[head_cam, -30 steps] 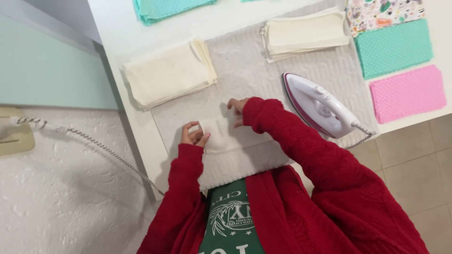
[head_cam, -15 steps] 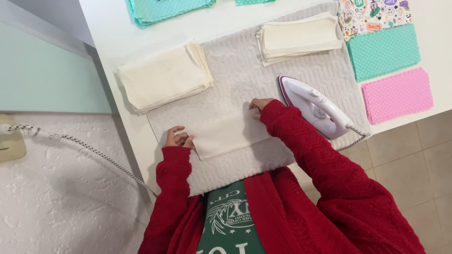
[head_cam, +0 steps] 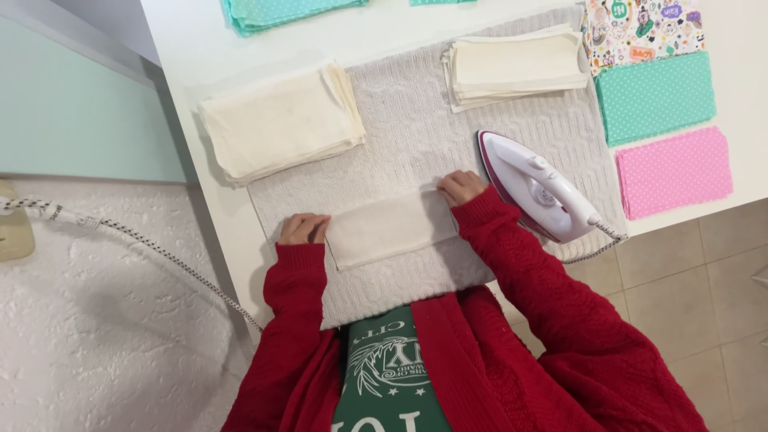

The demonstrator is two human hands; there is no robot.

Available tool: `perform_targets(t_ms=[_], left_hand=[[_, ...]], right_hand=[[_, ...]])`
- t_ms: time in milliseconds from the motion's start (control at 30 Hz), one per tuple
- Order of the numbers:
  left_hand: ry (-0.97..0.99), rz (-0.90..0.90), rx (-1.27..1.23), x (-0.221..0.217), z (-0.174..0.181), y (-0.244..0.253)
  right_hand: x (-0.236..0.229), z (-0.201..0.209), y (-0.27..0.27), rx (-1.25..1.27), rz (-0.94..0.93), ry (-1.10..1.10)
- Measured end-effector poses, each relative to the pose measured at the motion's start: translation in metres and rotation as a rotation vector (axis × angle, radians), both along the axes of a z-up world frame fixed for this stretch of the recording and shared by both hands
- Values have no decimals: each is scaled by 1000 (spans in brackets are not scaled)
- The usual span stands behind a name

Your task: Ironing small strips of white fabric on a craft table.

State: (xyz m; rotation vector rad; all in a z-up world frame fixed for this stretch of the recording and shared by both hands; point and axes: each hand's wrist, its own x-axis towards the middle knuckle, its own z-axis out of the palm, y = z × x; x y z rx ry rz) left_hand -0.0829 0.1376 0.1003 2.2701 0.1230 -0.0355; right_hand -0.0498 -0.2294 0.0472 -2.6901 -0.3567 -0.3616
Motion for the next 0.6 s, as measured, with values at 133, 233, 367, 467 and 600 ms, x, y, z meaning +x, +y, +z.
perform_targets(t_ms=[133, 233, 367, 467, 600], left_hand=[[-128, -131, 175, 1, 11, -5], [-341, -348, 304, 23, -29, -39], [-201, -645, 464, 37, -33, -139], [-434, -610, 421, 20, -64, -172], [-205, -709, 470, 8, -37, -165]], right_hand=[[2, -49, -14, -6, 78, -311], [1, -29, -12, -6, 118, -340], [-4, 0, -5, -19, 127, -321], [-5, 50, 9, -44, 120, -334], [-8, 12, -3, 5, 133, -329]])
